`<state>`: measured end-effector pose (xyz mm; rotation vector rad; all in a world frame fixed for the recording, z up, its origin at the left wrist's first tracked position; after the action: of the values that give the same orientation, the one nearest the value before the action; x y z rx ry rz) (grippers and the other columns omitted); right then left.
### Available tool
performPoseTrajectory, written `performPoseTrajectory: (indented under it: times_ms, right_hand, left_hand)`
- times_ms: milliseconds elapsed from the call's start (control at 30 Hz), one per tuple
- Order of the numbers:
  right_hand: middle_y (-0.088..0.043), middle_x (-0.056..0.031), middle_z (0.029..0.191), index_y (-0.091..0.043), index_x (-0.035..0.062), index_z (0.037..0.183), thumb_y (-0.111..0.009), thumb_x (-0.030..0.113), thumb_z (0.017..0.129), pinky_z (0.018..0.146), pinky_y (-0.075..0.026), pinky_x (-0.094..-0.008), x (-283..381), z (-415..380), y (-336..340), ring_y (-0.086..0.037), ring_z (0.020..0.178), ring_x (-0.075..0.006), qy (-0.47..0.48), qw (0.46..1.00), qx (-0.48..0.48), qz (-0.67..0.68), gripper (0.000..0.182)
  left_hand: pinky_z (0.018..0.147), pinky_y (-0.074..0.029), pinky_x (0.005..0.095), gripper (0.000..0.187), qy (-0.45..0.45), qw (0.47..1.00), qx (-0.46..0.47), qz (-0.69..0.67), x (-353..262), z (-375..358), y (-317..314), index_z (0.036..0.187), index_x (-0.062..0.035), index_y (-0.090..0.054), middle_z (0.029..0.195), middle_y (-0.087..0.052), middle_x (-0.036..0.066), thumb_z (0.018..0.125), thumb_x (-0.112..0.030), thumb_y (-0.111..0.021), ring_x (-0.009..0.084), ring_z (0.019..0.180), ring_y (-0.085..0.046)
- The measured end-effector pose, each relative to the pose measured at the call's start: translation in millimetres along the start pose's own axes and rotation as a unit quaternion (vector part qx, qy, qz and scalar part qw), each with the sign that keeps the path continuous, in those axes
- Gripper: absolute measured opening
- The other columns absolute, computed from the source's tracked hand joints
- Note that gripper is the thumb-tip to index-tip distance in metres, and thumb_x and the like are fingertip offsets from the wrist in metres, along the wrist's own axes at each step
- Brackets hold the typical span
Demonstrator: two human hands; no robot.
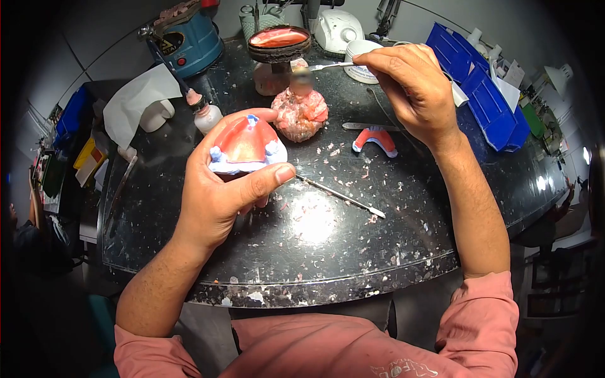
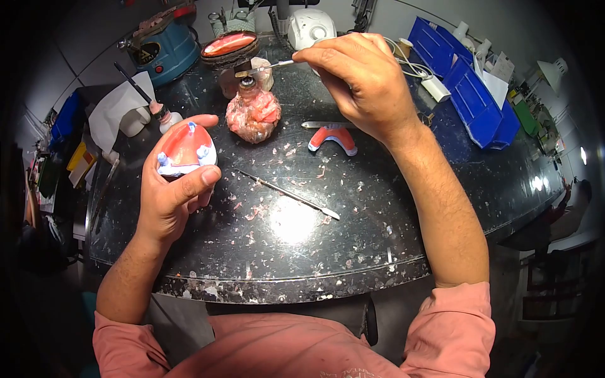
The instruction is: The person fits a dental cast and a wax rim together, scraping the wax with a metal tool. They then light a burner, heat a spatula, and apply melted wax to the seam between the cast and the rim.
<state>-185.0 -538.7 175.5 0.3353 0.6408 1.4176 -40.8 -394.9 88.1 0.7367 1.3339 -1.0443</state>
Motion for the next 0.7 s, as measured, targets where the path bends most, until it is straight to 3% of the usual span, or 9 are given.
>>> performPoseTrajectory:
  times_ms: [167, 233, 300, 367, 433, 500, 533, 600, 700]
  right_hand:
    - [-0.073, -0.001, 0.098, -0.073, 0.0131, 0.106, -0.07, 0.002, 0.085, 0.083, -0.045, -0.0336, 6, 5, 4, -0.066, 0.091, -0.018, -0.007, 1.0, 0.002, 0.009, 0.023]
    - [-0.073, -0.0026, 0.097, -0.075, 0.0121, 0.103, -0.071, -0.001, 0.081, 0.081, -0.046, -0.0328, 8, 11, 8, -0.068, 0.087, -0.0191, -0.027, 0.993, -0.005, 0.119, 0.026]
    - [-0.073, -0.003, 0.096, -0.076, 0.0116, 0.102, -0.071, -0.002, 0.077, 0.08, -0.047, -0.0327, 20, 16, 11, -0.068, 0.085, -0.0196, -0.009, 0.989, -0.001, 0.146, 0.029]
    - [-0.072, -0.0025, 0.094, -0.077, 0.0121, 0.103, -0.072, -0.002, 0.068, 0.08, -0.047, -0.0333, 32, 18, 10, -0.067, 0.084, -0.0207, 0.002, 0.984, 0.02, 0.176, 0.039]
    - [-0.072, -0.005, 0.092, -0.077, 0.0078, 0.103, -0.071, -0.004, 0.07, 0.076, -0.046, -0.0327, 45, 22, 12, -0.066, 0.082, -0.021, 0.027, 0.984, 0.027, 0.172, 0.036]
    - [-0.071, -0.0067, 0.09, -0.077, 0.0045, 0.102, -0.07, -0.005, 0.071, 0.071, -0.044, -0.032, 52, 22, 11, -0.064, 0.077, -0.0202, 0.052, 0.985, 0.035, 0.161, 0.033]
    - [-0.071, -0.0067, 0.09, -0.077, 0.0045, 0.102, -0.07, -0.005, 0.071, 0.071, -0.044, -0.032, 51, 21, 10, -0.064, 0.077, -0.0202, 0.053, 0.985, 0.035, 0.161, 0.033]
    - [-0.071, -0.0008, 0.096, -0.077, 0.0154, 0.105, -0.073, 0.001, 0.066, 0.08, -0.045, -0.0351, 45, 18, 6, -0.064, 0.085, -0.0213, 0.027, 0.988, 0.046, 0.146, 0.042]
    - [-0.071, -0.0007, 0.096, -0.077, 0.0155, 0.105, -0.074, 0.002, 0.066, 0.08, -0.045, -0.035, 43, 17, 5, -0.064, 0.085, -0.0212, 0.023, 0.987, 0.048, 0.149, 0.041]
  left_hand:
    - [0.055, -0.043, 0.0165, 0.058, -0.005, 1.0, -0.027, 0.012, 1, 1, 9, 0.127, -0.0006, -0.056, 0.087, -0.063, -0.001, 0.076, -0.005, -0.084, 0.002, 0.065, -0.055]
    - [0.059, -0.046, 0.017, 0.059, -0.008, 0.999, -0.037, 0.026, 2, 1, 11, 0.127, -0.0003, -0.056, 0.088, -0.064, 0.0, 0.076, -0.005, -0.085, 0.0027, 0.069, -0.058]
    - [0.048, -0.036, 0.0158, 0.063, -0.061, 0.99, -0.077, 0.096, -4, 2, 15, 0.13, -0.0031, -0.058, 0.077, -0.058, -0.005, 0.073, -0.009, -0.085, 0.0001, 0.055, -0.048]
    - [0.048, -0.036, 0.0156, 0.063, -0.07, 0.989, -0.075, 0.105, -4, 1, 15, 0.129, -0.0032, -0.058, 0.078, -0.058, -0.004, 0.073, -0.009, -0.086, -0.0001, 0.056, -0.048]
    - [0.049, -0.036, 0.0154, 0.063, -0.081, 0.988, -0.071, 0.113, -8, 1, 14, 0.128, -0.0033, -0.059, 0.079, -0.059, -0.004, 0.073, -0.009, -0.087, -0.0002, 0.057, -0.049]
    - [0.086, -0.05, 0.0235, 0.06, -0.07, 0.991, -0.047, 0.1, -11, 1, 10, 0.125, 0.0019, -0.055, 0.103, -0.066, 0.005, 0.075, -0.005, -0.087, 0.009, 0.096, -0.062]
    - [0.086, -0.05, 0.0235, 0.06, -0.07, 0.991, -0.048, 0.101, -9, 1, 10, 0.125, 0.0019, -0.055, 0.103, -0.066, 0.005, 0.075, -0.005, -0.087, 0.009, 0.096, -0.062]
    - [0.051, -0.037, 0.0147, 0.062, -0.088, 0.988, -0.065, 0.108, -7, 1, 13, 0.128, -0.0035, -0.058, 0.08, -0.06, -0.004, 0.073, -0.007, -0.087, -0.0005, 0.06, -0.05]
    - [0.05, -0.037, 0.0149, 0.062, -0.082, 0.99, -0.061, 0.095, -7, 1, 12, 0.129, -0.0039, -0.058, 0.08, -0.059, -0.004, 0.073, -0.008, -0.087, -0.0005, 0.059, -0.05]
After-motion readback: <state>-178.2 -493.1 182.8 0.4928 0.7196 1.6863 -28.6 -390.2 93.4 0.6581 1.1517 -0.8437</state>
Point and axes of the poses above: each hand's wrist, its own z-axis towards the middle knuckle, its own y-axis out of the back of the hand, x = y × z, the point moved 10 cm from there along z, towards the middle knuckle
